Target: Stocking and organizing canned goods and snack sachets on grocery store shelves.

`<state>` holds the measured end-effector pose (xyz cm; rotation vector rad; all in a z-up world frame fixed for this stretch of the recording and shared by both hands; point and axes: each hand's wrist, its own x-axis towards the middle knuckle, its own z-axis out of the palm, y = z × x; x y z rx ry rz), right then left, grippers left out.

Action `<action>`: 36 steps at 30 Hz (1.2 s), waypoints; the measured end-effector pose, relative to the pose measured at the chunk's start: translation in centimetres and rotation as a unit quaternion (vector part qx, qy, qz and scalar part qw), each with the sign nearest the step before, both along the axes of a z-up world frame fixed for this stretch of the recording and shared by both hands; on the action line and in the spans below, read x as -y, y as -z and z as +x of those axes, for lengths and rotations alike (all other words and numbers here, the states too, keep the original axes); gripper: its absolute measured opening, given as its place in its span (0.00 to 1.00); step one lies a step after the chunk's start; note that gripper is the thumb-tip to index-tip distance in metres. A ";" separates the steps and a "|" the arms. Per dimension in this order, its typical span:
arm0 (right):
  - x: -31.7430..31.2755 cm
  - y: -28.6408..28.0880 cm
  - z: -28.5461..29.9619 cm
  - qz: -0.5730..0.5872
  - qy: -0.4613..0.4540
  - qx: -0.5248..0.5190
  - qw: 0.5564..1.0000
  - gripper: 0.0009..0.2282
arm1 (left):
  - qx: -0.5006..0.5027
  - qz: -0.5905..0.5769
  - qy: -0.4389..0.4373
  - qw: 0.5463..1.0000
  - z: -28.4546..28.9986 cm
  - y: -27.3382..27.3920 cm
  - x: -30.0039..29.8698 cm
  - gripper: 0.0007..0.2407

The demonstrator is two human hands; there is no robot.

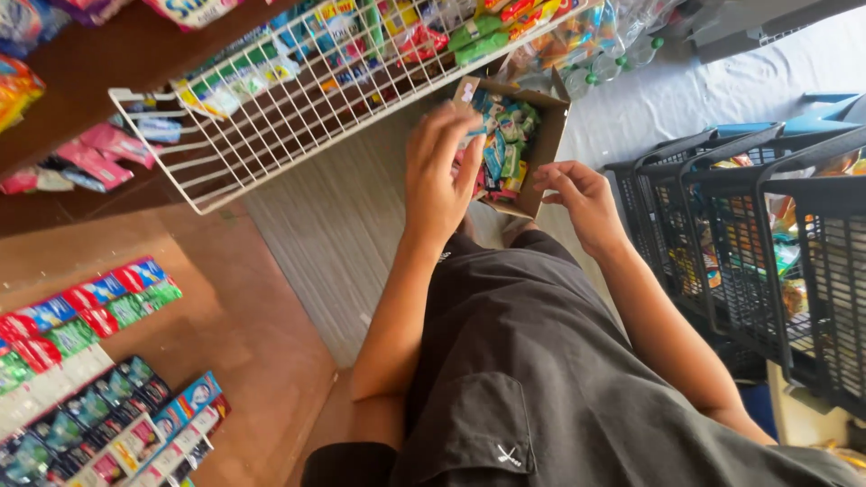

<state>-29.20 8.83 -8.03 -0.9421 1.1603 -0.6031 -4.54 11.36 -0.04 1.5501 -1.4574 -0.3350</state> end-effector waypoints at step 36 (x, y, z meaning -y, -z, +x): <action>2.1 47.0 -2.5 0.024 -0.332 -0.319 0.887 0.24 | -0.230 0.281 -0.208 0.908 -17.4 22.6 -16.7 0.15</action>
